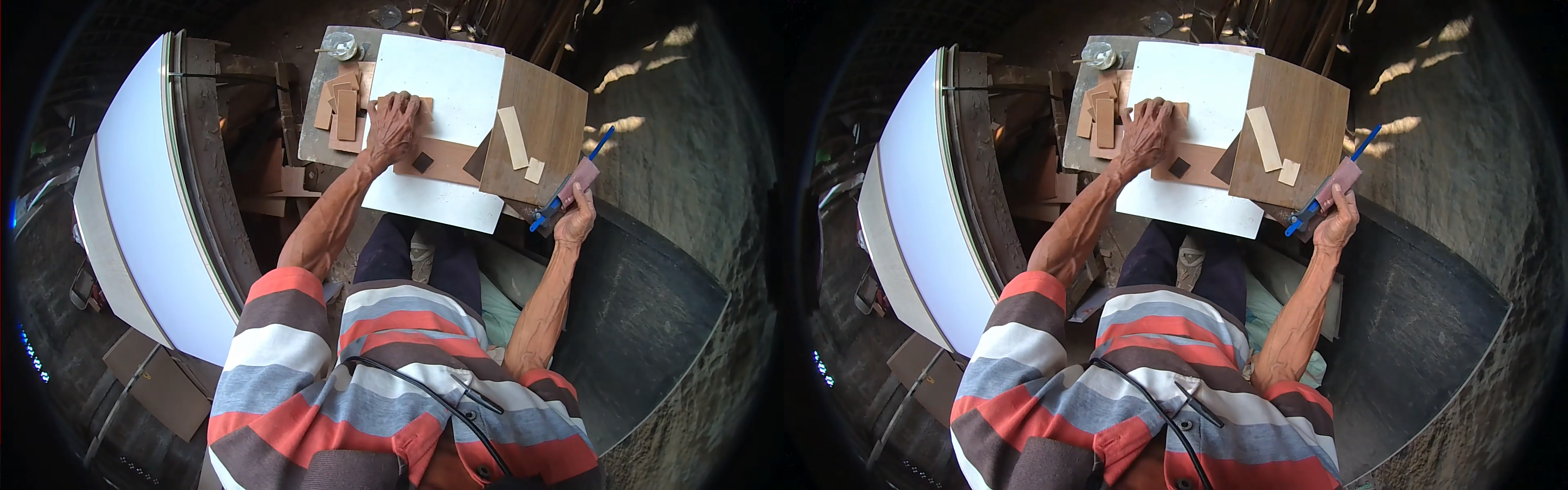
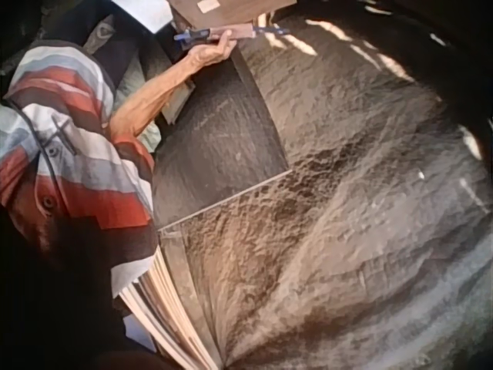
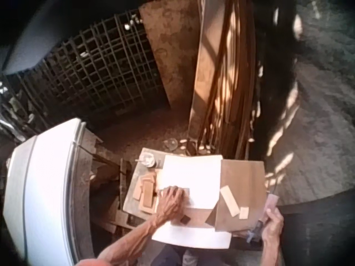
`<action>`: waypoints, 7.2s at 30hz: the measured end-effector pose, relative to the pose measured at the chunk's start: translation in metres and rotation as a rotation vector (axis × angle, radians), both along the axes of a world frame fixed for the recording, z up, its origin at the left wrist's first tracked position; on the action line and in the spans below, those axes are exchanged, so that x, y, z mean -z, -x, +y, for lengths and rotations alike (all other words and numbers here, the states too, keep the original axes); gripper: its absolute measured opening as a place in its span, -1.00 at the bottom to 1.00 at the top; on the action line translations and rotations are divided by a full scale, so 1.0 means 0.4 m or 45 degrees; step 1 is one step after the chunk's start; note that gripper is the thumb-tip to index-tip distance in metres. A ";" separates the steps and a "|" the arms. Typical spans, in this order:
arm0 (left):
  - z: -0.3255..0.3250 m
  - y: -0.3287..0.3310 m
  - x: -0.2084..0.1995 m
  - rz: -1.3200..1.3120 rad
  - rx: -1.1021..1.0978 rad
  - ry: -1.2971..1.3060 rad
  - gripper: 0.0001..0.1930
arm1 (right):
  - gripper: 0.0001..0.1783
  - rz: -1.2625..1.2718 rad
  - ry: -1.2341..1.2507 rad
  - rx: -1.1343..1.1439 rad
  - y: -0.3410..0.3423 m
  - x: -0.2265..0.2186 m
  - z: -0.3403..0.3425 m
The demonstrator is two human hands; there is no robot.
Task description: The person is assembling small wooden pieces on a workbench. They pick up individual pieces, align them, and apply glue to the edges before pressing them together to form a larger structure. The process involves repeated handling of small blocks and careful alignment of joints.
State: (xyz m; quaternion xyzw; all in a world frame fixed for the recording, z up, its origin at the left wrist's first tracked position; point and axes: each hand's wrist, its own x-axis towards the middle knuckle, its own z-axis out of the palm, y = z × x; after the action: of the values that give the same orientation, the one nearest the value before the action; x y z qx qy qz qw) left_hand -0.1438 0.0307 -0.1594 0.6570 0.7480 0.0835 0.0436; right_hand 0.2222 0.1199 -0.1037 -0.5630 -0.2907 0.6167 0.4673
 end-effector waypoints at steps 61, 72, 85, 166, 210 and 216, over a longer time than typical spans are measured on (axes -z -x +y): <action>0.144 -0.040 0.069 -0.865 -0.888 -0.064 -0.65 | -0.77 -0.677 -0.092 -0.344 0.232 0.151 0.103; -0.019 -0.050 -0.002 -0.521 -0.610 -0.296 -0.66 | -0.44 -1.063 -0.120 -0.338 0.291 0.126 0.033; -0.162 -0.038 -0.021 -0.202 -0.028 0.308 -0.44 | -0.64 -1.039 -0.106 -0.689 0.177 0.125 -0.181; -0.022 -0.409 -0.538 -2.885 -0.624 -0.535 -0.10 | -0.35 -1.000 -1.743 -0.810 0.197 -0.478 -0.248; -0.039 -0.270 -0.576 -2.626 -0.739 -0.267 -0.05 | -0.12 -1.337 -1.317 -0.772 0.299 -0.494 -0.278; -0.048 -0.269 -0.511 -2.714 -0.864 -0.262 -0.02 | -0.21 -1.400 -1.252 -1.046 0.278 -0.527 -0.303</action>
State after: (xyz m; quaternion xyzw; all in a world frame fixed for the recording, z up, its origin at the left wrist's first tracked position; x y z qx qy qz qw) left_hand -0.0364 0.0115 0.0448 0.0128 0.4583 0.6718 0.5818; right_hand 0.1111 -0.0013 0.1072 -0.3651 -0.8936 0.1791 0.1898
